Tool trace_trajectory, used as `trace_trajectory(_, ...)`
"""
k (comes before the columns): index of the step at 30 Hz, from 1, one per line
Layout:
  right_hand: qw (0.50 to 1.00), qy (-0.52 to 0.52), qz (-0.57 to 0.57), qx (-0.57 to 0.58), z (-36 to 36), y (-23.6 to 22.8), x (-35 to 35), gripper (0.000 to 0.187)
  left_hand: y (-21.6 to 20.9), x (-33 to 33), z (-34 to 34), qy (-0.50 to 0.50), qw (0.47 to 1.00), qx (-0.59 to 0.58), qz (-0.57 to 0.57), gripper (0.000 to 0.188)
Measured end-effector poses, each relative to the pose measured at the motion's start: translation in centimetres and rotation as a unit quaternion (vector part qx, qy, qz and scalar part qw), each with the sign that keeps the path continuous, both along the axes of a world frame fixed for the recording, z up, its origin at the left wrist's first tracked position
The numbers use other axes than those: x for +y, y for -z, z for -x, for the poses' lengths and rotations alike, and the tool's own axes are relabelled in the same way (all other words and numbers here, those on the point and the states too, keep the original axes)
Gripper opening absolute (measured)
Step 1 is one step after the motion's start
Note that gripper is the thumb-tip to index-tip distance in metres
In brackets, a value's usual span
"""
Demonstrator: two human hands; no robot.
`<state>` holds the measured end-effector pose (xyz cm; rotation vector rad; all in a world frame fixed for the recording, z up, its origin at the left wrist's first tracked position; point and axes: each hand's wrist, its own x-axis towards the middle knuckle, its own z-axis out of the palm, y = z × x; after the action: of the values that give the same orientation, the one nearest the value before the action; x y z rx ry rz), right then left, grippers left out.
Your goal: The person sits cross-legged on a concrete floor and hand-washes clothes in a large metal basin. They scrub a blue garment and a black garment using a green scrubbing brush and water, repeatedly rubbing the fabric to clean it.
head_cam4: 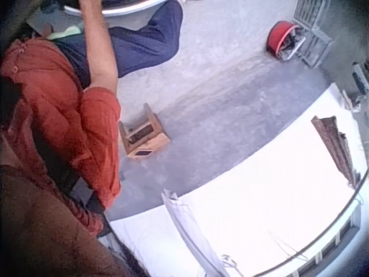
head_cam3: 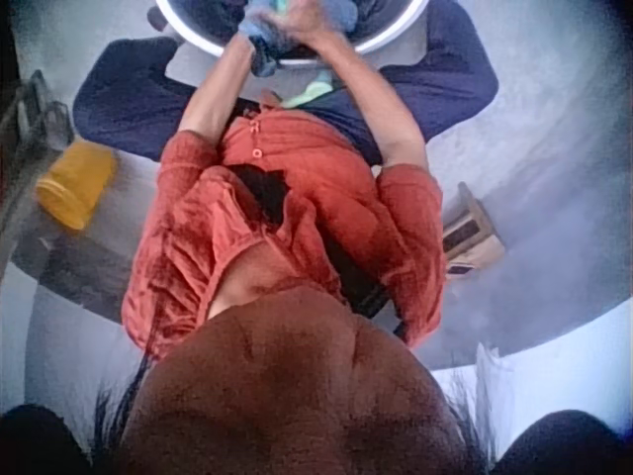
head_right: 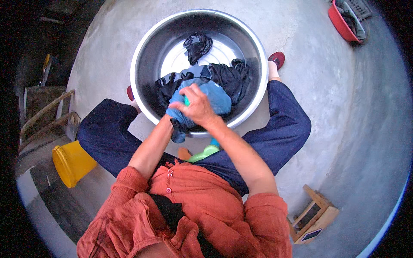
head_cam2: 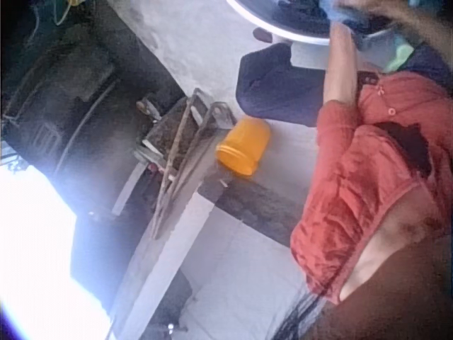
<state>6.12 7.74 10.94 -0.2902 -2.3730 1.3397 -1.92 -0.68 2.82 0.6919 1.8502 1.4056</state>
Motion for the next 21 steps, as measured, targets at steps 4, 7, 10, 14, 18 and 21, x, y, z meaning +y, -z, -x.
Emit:
trace_trajectory(4,0.998,0.029,0.061,-0.007,0.1,-0.1,-1.2,0.031,-0.3,0.2,1.7,0.038,0.995,-0.090,-0.020,0.029)
trace_trajectory(7,0.998,-0.028,0.035,-0.048,0.1,-0.2,-0.1,0.022,-0.7,-0.3,2.3,0.041,0.993,-0.105,-0.026,0.029)
trace_trajectory(10,0.993,-0.095,0.042,-0.063,-0.1,-0.2,0.7,0.017,-1.3,-0.3,3.0,0.039,0.993,-0.105,-0.030,0.029)
trace_trajectory(14,0.973,-0.185,0.116,-0.079,-0.3,-0.5,1.6,0.015,-2.1,0.1,3.2,0.023,0.996,-0.083,-0.036,0.030)
trace_trajectory(18,0.915,-0.321,0.212,-0.124,-0.7,-2.6,1.8,0.012,-3.7,0.3,3.3,-0.009,0.996,-0.053,-0.067,0.031)
trace_trajectory(21,0.859,-0.413,0.228,-0.198,-1.1,-3.6,1.9,0.011,-5.6,-0.6,3.1,-0.018,0.994,-0.042,-0.096,0.031)
